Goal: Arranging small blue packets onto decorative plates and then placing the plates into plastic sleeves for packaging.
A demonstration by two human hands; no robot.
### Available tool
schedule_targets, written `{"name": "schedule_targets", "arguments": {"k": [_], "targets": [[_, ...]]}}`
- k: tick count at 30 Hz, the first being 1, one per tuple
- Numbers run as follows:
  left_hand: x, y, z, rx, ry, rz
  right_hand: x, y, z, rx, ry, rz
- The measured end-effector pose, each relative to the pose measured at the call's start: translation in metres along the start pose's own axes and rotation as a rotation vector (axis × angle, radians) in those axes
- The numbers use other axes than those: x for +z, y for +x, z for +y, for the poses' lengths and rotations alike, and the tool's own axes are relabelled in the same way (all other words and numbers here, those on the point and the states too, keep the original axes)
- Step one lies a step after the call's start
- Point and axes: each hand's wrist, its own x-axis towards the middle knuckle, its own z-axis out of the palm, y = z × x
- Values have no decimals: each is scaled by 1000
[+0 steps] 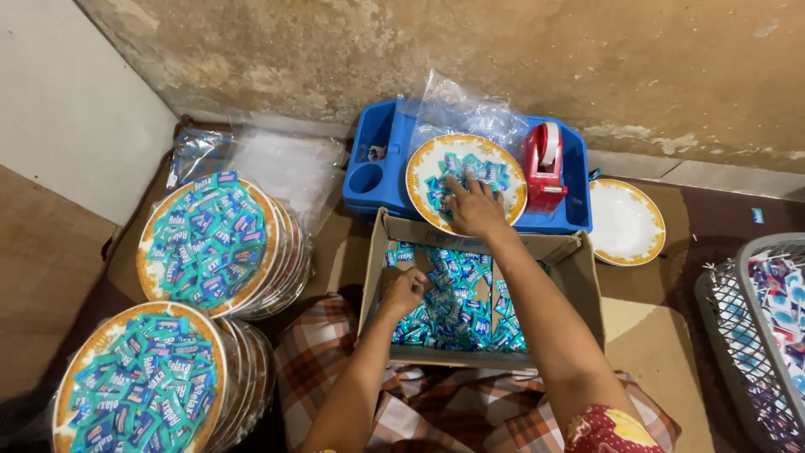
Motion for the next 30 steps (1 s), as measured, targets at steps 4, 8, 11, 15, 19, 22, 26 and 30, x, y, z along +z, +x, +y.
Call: {"name": "schedule_targets", "arguments": {"k": [4,8,11,15,19,22,26,30], "targets": [[-3,4,-8,-65,103,-36,13,-33,18,-165,154,495],[6,22,-18,-104,117,-72,51,-93,38,-74,331,693],[10,22,-10,-117,230,-106,124,-99,72,111,383,491],[10,-6,4,-104,602,-332,188,-104,96,28,219,-275],[47,22,-40,80,809,-540,273,-94,123,-121,-29,-594],[19,-29,-2,71,698,-615,254,-109,94,-90,61,-660],[46,6,-60,107,741,-472,234,-124,105,-168,85,-593],[20,-8,-42,-50,389,-261,236,-116,118,6,202,-323]]}}
